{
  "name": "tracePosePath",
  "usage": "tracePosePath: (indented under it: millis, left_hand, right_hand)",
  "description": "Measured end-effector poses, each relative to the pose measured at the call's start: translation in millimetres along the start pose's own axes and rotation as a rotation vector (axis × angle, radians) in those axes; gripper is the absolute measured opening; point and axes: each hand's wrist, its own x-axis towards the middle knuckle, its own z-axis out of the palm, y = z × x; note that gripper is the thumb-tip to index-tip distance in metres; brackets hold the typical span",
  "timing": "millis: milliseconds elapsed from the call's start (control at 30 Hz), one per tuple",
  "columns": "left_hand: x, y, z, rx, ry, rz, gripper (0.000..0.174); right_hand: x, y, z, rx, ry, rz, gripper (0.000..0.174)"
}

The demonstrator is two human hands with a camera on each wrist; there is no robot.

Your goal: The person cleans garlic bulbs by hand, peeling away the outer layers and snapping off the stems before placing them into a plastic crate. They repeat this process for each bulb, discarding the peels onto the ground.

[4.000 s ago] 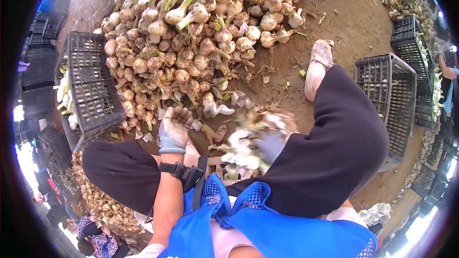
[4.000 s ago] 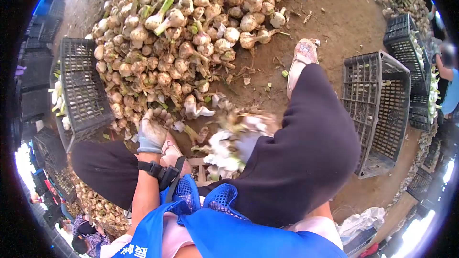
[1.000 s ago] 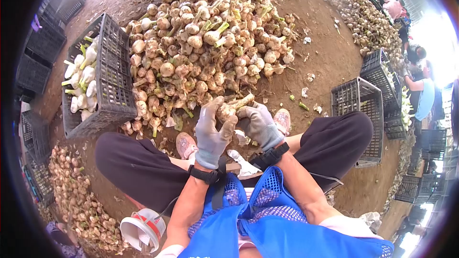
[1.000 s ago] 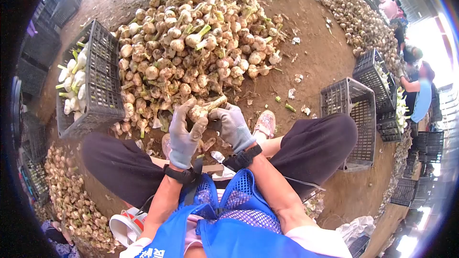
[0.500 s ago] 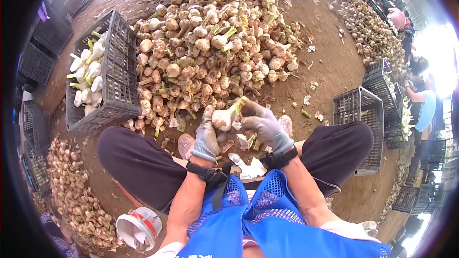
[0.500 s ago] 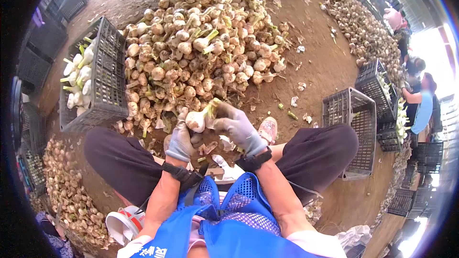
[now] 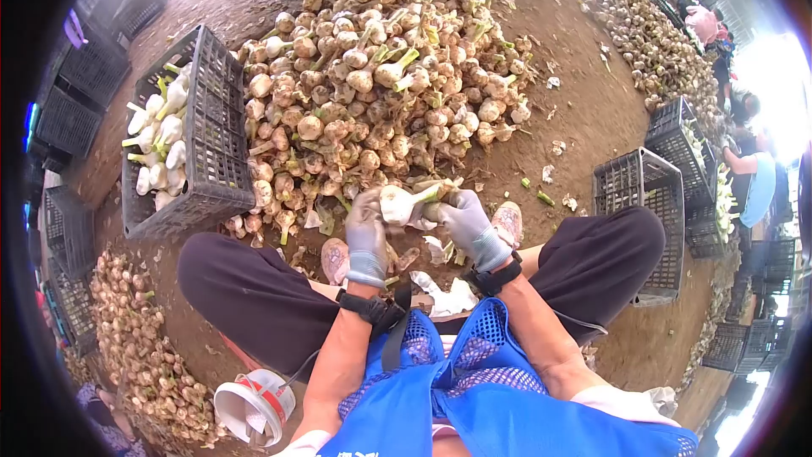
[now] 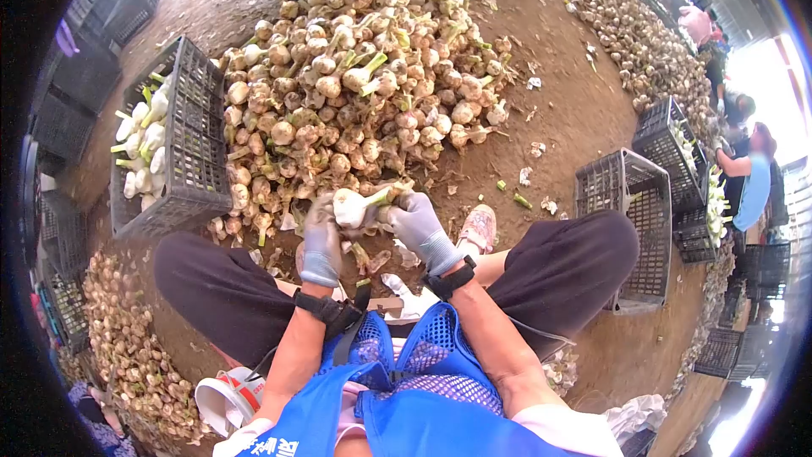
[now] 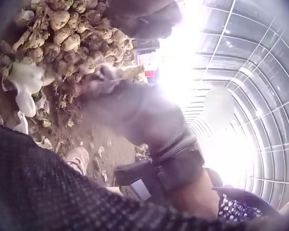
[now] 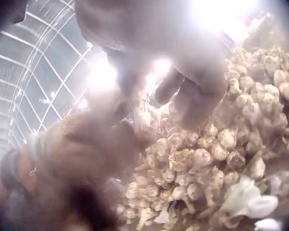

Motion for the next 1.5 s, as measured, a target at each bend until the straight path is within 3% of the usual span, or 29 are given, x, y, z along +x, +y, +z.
tracePosePath:
  millis: [33,100,167,233,267,300,367,467,500,567,600,633,700,733,767,833,867,900,933,967,1033,1100,1200,1367,1433,1500]
  left_hand:
    - [-1,5,4,0.004,-0.008,-0.004,0.047]
    - [-3,12,12,0.002,-0.021,0.417,0.047]
    - [-13,16,22,-0.064,-0.178,0.145,0.027]
    - [-12,28,11,-0.316,-0.336,-0.140,0.026]
    - [-13,28,13,-0.320,-0.335,-0.148,0.026]
    - [-11,29,14,-0.343,-0.367,-0.142,0.031]
    - [-5,25,15,-0.358,-0.405,-0.140,0.037]
    - [7,9,10,0.413,-0.235,0.362,0.042]
    - [8,6,9,0.417,-0.237,0.361,0.042]
    - [6,10,11,0.711,-0.210,0.734,0.027]
    - [-4,12,14,0.196,-0.252,0.123,0.017]
    - [-4,11,13,0.195,-0.252,0.126,0.017]
    - [1,9,12,-0.622,-0.226,-0.096,0.021]
    - [0,11,7,-0.683,-0.289,-0.143,0.022]
    - [0,13,7,-0.683,-0.288,-0.142,0.022]
    - [0,15,7,-0.717,-0.205,-0.222,0.025]
    - [0,17,5,-0.681,-0.239,-0.191,0.021]
    - [1,15,4,-0.684,-0.236,-0.188,0.021]
    - [2,13,4,-0.394,-0.185,-0.067,0.019]
    - [2,12,3,-0.103,-0.131,0.047,0.017]
    - [-2,13,9,-0.006,-0.114,0.047,0.014]
    - [-4,16,14,0.386,-0.120,0.299,0.013]
    - [-5,16,13,0.244,-0.167,0.181,0.014]
    - [-2,9,8,-0.094,-0.214,0.007,0.013]
    - [-1,7,8,-0.055,-0.215,0.030,0.013]
    - [0,7,7,0.020,-0.206,0.084,0.012]
  right_hand:
    - [-1,-1,1,0.003,0.009,-0.001,0.027]
    - [-1,0,5,-0.156,0.065,-0.078,0.030]
    - [-6,10,14,-0.208,0.050,-0.182,0.026]
    - [-12,-1,-3,-0.195,0.003,-0.018,0.024]
    - [-8,2,-12,0.301,-0.015,0.195,0.023]
    - [-5,8,-19,0.383,-0.018,0.183,0.023]
    - [-9,-6,-11,0.276,0.001,0.171,0.024]
    - [-8,1,-10,0.280,0.075,0.191,0.024]
    - [-7,2,-9,0.284,0.076,0.191,0.024]
    - [-9,1,-3,-0.001,0.021,0.084,0.025]
    - [-11,0,0,-0.044,0.028,0.022,0.024]
    - [-11,2,-1,-0.045,0.027,0.019,0.024]
    - [-4,17,-16,0.818,0.077,0.311,0.026]
    - [14,66,-46,1.080,-0.072,0.304,0.029]
    - [10,51,-40,1.012,0.059,0.323,0.030]
    - [3,15,-25,0.208,0.179,0.368,0.035]
    - [1,13,-20,0.204,0.176,0.369,0.035]
    - [-2,15,-13,-0.585,0.273,0.106,0.039]
    - [-3,12,-6,-1.363,0.343,-0.194,0.044]
    - [-4,6,-2,-1.364,0.337,-0.191,0.044]
    - [-5,-6,2,-0.361,0.076,-0.073,0.047]
    - [-5,-7,7,-0.300,0.082,-0.139,0.047]
    - [-2,0,1,0.147,-0.004,0.277,0.033]
    - [-4,8,-11,0.320,-0.047,0.330,0.022]
    - [-4,6,-11,0.484,-0.042,0.359,0.019]
    - [-7,-1,-8,0.352,-0.010,0.320,0.019]
